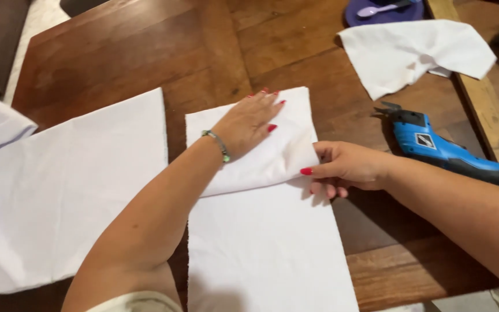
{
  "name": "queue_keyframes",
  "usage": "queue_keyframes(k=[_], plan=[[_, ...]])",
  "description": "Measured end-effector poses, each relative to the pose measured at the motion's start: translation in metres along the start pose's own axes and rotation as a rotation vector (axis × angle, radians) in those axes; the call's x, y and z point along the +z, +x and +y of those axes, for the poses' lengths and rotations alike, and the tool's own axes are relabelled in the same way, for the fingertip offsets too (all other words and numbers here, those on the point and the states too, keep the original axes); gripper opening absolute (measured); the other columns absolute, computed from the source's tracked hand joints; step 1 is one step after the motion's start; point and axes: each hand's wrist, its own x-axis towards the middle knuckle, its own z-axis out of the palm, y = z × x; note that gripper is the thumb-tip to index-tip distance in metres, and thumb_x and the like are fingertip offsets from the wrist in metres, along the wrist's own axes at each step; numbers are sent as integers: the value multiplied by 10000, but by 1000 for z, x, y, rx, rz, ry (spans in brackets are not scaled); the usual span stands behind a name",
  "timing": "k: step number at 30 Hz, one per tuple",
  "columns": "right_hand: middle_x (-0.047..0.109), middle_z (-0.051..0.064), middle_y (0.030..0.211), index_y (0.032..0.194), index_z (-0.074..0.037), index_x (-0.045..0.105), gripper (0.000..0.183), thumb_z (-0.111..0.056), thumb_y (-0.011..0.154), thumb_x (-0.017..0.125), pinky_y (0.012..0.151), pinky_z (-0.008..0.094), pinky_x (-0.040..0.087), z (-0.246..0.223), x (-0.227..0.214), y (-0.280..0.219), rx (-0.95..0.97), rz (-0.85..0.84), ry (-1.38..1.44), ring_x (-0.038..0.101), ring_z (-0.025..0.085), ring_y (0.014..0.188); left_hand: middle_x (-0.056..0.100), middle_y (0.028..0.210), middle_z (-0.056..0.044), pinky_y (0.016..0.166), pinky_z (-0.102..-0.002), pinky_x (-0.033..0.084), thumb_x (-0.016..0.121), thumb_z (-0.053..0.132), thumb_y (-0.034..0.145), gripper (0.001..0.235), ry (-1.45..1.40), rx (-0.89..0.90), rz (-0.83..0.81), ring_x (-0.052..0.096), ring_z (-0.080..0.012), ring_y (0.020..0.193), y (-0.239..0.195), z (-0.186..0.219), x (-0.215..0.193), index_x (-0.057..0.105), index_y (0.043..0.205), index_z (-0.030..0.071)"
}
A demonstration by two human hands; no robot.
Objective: Folding and cutting white fabric pieces using an electric rotary cutter on a wooden table
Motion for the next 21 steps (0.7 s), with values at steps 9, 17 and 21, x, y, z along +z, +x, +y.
queue_keyframes(k=[9,17,21], plan=[[679,359,578,1041,77,608,241,-154,987,649,205,269,385,16,-26,19,153,-36,-39,600,297,322,241,1723,-20,1307,-493,173,299,569,1080,612,97,-62,-160,242,-307,1582,-2,-2,14,295,1633,305],[687,370,608,1077,61,556,265,-188,1010,615,204,301,395,13,-13,2,139,-15,22,612,328,328,206,1732,2,1313,-477,145,296,576,1074,629,85,-104,-213,200,-276,1597,1,9,3,269,1645,315],[662,290,590,917,-75,394,300,-229,1016,632,240,310,298,8,-9,-2,243,-20,39,556,308,356,183,1717,-57,1272,-490,141,295,515,1091,623,62,-47,-186,159,-295,1583,2,6,6,232,1639,223]])
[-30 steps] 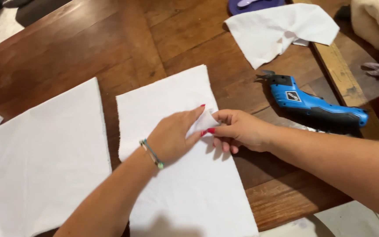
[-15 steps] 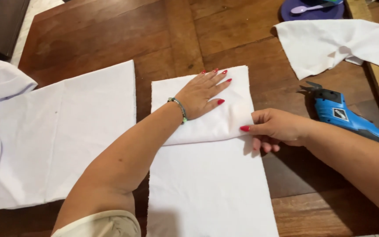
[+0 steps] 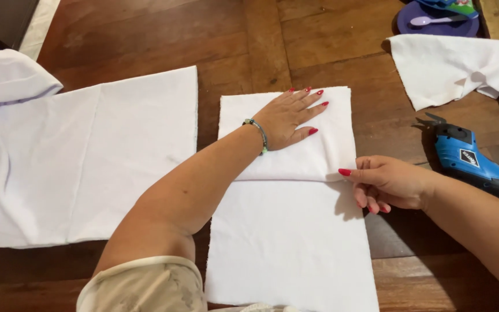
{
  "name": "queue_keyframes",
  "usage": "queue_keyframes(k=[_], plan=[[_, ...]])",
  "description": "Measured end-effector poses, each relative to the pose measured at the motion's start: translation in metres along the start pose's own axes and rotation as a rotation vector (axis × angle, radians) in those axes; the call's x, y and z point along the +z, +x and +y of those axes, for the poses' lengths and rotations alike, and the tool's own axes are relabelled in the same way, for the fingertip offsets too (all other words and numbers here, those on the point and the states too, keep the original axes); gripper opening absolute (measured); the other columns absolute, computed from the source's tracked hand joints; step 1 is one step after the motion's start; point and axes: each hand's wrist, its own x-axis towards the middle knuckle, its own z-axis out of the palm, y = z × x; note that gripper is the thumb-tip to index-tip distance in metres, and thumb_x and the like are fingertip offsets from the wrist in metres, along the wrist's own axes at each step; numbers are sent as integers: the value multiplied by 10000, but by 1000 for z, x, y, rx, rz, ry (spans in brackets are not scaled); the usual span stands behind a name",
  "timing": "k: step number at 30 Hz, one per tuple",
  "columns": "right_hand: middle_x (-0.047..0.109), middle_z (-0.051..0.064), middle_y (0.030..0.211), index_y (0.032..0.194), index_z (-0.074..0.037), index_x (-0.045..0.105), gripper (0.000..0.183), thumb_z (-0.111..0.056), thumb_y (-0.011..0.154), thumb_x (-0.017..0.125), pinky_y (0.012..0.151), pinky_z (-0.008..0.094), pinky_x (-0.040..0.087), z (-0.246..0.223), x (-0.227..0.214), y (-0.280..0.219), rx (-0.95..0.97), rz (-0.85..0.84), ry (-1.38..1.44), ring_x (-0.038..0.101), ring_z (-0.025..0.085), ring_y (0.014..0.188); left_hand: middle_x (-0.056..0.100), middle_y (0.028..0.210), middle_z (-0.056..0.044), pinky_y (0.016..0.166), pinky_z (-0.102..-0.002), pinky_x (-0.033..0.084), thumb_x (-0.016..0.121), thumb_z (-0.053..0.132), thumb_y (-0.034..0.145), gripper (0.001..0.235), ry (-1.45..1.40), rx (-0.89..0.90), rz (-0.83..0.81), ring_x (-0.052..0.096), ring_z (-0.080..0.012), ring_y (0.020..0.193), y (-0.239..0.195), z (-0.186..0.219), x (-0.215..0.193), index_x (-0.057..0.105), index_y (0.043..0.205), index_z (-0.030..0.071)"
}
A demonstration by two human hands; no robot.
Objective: Folding and cutting white fabric pieces using an electric rotary cutter on a wooden table
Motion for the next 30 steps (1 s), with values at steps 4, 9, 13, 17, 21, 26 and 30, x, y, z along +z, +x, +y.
queue_keyframes(k=[4,9,13,17,21,26,30], plan=[[680,260,619,944,-73,447,250,-244,1028,610,245,301,323,-1,0,1,-53,12,21,565,281,367,180,1718,-57,1276,-476,133,276,524,1089,625,7,5,18,158,-294,1584,1,0,2,225,1640,233],[609,205,560,904,-35,583,237,-235,993,676,251,289,207,-9,-1,-1,-92,88,-122,437,212,300,284,1682,-74,1240,-496,197,328,507,1083,621,324,76,118,300,-292,1528,8,5,15,318,1614,186],[712,209,621,946,49,759,292,-203,837,857,236,250,392,-5,13,-3,-398,413,-405,599,202,381,392,1655,-47,1298,-432,209,385,412,1118,504,18,105,81,320,-274,1551,-14,26,10,453,1563,185],[712,127,657,928,-27,829,337,-341,817,883,392,256,449,-1,13,-3,-365,558,-510,640,194,556,377,1666,-47,1302,-443,224,368,411,1125,485,-175,264,48,277,-298,1568,-53,30,-3,470,1552,204],[468,96,450,747,26,775,408,-362,850,844,253,252,297,-4,7,4,-264,611,-578,500,194,335,255,1723,35,1317,-458,155,320,458,1126,514,-104,229,-14,181,-263,1606,-55,25,11,338,1620,318],[407,71,486,750,83,684,417,-281,901,819,278,232,249,-10,10,1,-246,531,-452,432,164,336,258,1717,58,1313,-454,154,340,406,1111,494,-129,199,-82,186,-243,1602,-49,26,2,374,1599,333],[535,143,542,807,15,748,321,-283,848,861,313,280,342,1,5,11,-334,691,-465,566,218,471,490,1580,38,1238,-398,293,343,582,1048,577,-129,-6,-24,388,-171,1504,-51,55,3,489,1512,272]])
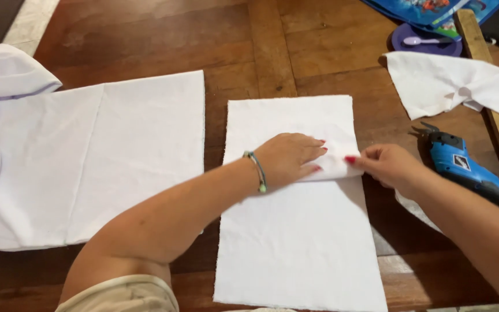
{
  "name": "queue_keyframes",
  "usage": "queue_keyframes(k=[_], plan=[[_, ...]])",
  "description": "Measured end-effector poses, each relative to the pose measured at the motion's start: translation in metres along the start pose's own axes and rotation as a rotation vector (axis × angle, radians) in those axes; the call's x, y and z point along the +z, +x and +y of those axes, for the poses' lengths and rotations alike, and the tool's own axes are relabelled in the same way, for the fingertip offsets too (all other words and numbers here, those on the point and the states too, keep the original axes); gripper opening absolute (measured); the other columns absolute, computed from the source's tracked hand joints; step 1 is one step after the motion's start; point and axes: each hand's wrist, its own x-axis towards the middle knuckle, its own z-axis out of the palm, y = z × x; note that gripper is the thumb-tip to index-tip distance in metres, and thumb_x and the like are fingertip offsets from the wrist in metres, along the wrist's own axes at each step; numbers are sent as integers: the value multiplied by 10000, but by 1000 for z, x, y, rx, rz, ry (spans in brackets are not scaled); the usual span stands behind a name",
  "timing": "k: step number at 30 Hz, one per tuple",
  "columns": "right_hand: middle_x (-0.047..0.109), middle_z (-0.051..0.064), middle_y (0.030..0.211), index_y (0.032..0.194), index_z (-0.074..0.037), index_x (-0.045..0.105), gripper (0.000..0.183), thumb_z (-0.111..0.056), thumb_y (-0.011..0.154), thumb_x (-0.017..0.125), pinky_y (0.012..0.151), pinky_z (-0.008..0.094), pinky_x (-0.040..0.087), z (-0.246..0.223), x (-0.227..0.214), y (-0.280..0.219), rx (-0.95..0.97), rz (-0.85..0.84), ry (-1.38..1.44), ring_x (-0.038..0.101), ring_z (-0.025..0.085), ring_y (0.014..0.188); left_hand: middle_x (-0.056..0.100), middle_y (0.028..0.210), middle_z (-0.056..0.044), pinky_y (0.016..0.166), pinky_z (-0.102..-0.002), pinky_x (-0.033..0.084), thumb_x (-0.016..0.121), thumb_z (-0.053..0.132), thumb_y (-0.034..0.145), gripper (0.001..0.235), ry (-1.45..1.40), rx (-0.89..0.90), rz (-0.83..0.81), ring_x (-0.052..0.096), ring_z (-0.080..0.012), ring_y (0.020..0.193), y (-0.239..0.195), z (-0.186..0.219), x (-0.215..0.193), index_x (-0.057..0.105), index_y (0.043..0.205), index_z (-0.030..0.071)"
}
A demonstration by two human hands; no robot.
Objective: Folding and cutting white fabric pieces using an electric rotary cutter on a wooden table
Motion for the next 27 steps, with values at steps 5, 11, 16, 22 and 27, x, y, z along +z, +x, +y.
queue_keyframes(k=[5,11,16,22,27], plan=[[287,-44,617,781,3,600,380,-284,973,758,309,222,246,-19,-6,1,16,-112,345,361,85,444,654,1084,-77,770,-371,569,607,291,937,594,227,-56,247,664,-241,933,-26,55,3,468,1463,52],[452,42,794,893,-25,633,415,-406,942,793,497,315,387,-21,-11,4,-271,112,-15,483,194,651,557,754,18,502,-301,531,588,124,902,195,525,-109,553,627,-177,632,-26,21,44,593,1096,111],[647,35,1307,1248,-243,679,649,-627,732,767,1101,505,392,-46,22,-33,-1113,417,-948,572,271,1307,652,750,-22,561,-344,589,606,120,921,55,342,-151,399,712,-220,672,-35,26,21,612,974,108],[778,34,1031,1129,-159,673,266,-311,912,642,1172,511,354,1,67,15,-1167,382,-1182,716,202,1117,674,742,-20,575,-351,592,572,124,953,36,303,-176,373,723,-232,670,-44,30,12,607,949,134],[723,51,1236,1314,-138,587,371,-240,959,549,1059,391,477,10,48,3,-1113,255,-1246,695,204,1185,621,728,-43,554,-331,554,636,54,872,75,644,-113,574,690,-240,657,-78,20,16,659,928,98]])
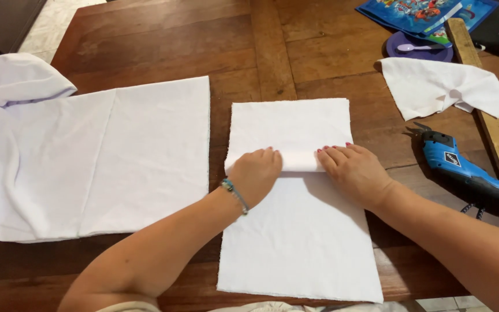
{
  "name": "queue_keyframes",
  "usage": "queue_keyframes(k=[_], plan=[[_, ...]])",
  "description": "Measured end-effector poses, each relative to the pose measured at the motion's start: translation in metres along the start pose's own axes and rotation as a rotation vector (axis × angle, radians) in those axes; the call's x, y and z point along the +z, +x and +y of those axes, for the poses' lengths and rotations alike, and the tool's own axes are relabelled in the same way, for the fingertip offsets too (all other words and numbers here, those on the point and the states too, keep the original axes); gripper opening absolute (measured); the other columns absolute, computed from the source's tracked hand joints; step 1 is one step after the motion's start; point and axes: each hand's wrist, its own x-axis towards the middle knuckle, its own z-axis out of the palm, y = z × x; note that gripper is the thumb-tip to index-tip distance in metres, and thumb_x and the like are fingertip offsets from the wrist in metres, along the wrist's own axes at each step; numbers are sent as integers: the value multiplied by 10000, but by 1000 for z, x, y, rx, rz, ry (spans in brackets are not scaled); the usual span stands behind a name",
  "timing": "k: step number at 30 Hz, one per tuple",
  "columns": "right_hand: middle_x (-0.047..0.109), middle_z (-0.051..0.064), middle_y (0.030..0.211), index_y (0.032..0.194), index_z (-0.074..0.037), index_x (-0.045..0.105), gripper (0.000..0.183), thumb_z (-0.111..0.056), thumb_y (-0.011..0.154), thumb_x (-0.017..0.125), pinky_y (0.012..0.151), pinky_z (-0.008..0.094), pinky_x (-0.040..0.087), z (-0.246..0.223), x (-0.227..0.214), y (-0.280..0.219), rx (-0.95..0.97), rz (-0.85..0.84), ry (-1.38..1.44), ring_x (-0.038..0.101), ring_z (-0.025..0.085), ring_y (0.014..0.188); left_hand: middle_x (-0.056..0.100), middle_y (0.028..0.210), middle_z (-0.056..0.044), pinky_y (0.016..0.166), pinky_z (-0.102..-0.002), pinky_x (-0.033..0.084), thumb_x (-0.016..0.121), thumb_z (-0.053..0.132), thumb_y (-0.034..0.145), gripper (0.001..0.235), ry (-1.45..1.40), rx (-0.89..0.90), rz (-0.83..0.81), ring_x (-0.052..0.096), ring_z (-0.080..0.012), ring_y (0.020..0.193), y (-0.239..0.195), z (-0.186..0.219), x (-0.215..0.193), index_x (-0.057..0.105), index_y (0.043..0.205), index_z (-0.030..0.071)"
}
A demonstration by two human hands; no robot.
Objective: Folding and cutting white fabric pieces using an electric rotary cutter on a wooden table
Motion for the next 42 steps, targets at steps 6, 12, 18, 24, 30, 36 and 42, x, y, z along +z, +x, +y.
queue_keyframes(k=[6,12,18,24,30,36,42], plan=[[580,165,1476,1478,-50,474,509,-153,979,481,1137,408,439,13,8,-13,-116,-160,87,573,289,1369,700,928,-173,729,-424,568,667,43,875,166,80,36,87,706,-337,868,-33,-22,-8,723,1030,22],[517,168,1539,1536,-29,398,580,-118,966,452,1174,393,393,10,7,-15,-145,-194,25,511,274,1424,716,1022,-218,885,-523,540,638,28,847,263,119,83,60,698,-386,965,-60,-33,1,720,1095,-6],[486,187,1562,1550,6,374,662,-102,905,476,1191,408,376,13,3,-20,-162,-186,-5,478,289,1451,716,1053,-234,870,-547,528,625,24,841,307,136,51,-45,686,-409,986,-66,-33,-12,717,1131,-18],[542,104,1539,1477,-170,541,658,-169,819,549,1098,455,459,33,-63,-52,-2,-125,26,546,312,1395,685,1303,-122,1032,-523,436,573,231,907,427,41,-25,-665,570,-381,1287,-27,-45,-53,686,1289,77],[588,132,1454,1339,-105,605,765,-545,739,781,1057,483,498,122,-89,-128,571,-386,4,644,392,1238,370,1616,-170,1191,-506,250,471,519,995,719,-505,-70,-692,351,-299,1475,89,-22,-24,383,1519,35],[644,187,1291,1367,-80,592,795,-593,786,771,954,507,527,128,-84,-145,718,-468,328,622,394,1178,88,1715,-142,1267,-476,31,307,660,998,897,-520,-216,-673,51,-282,1581,149,19,28,157,1617,28],[616,93,1189,1355,-156,538,689,-549,830,747,709,545,623,119,-101,-139,730,-553,356,708,364,977,155,1700,-181,1262,-496,61,349,655,1011,890,-496,-167,-576,132,-323,1569,138,22,70,216,1609,10]])
